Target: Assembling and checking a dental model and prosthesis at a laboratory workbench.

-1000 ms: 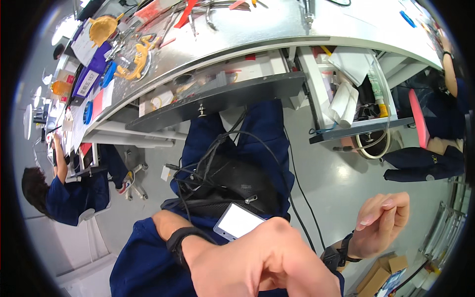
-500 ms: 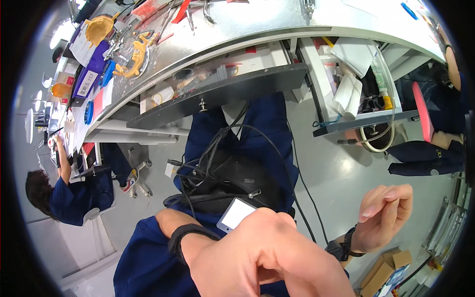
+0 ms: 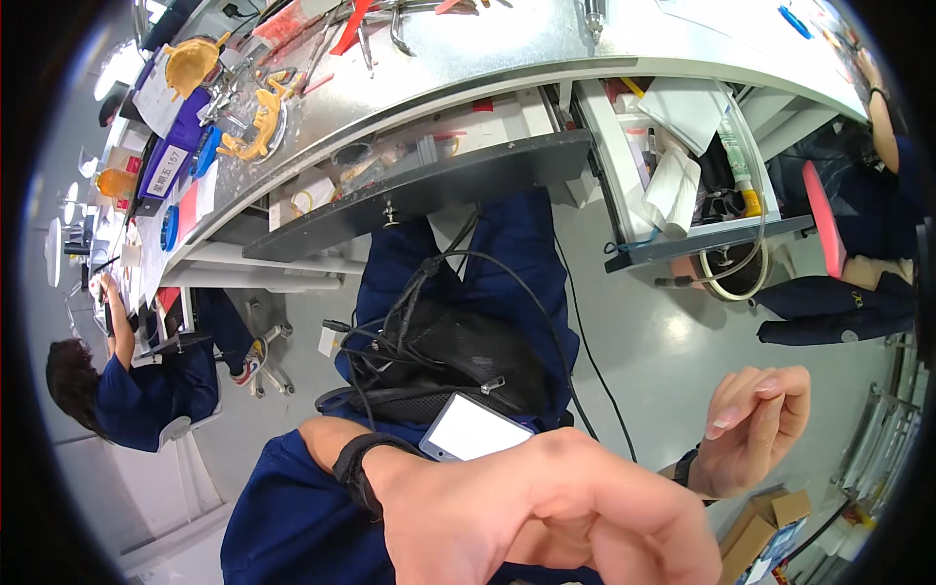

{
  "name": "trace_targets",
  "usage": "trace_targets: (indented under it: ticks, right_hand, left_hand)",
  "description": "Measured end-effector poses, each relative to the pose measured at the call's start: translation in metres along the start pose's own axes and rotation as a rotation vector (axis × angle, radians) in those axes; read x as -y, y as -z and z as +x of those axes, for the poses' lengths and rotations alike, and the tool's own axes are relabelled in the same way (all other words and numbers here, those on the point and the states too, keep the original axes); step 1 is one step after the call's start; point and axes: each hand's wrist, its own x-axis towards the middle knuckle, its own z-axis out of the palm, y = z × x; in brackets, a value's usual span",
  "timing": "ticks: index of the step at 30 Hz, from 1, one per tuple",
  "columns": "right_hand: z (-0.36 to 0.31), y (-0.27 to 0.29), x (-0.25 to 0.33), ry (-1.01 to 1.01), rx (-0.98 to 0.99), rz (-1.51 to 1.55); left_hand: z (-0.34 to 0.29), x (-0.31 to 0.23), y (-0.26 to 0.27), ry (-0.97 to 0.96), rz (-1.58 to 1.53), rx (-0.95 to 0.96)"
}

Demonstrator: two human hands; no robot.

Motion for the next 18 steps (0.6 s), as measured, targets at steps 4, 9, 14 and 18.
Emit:
trace_targets:
  ticks: [4,9,14,18]
  right_hand:
    - [0.004,0.003,0.000,0.016,0.098,0.048]
    - [0.007,0.002,0.002,0.017,0.080,0.064]
    - [0.004,0.001,-0.001,-0.018,-0.035,0.024]
    - [0.005,0.003,0.001,0.002,0.050,0.060]
  left_hand:
    - [0.009,0.003,-0.006,-0.082,0.043,-0.060]
    - [0.010,0.017,-0.001,-0.137,0.006,-0.092]
    - [0.015,0.021,-0.003,-0.373,0.114,0.006]
    - [0.024,0.031,0.007,-0.542,0.186,0.135]
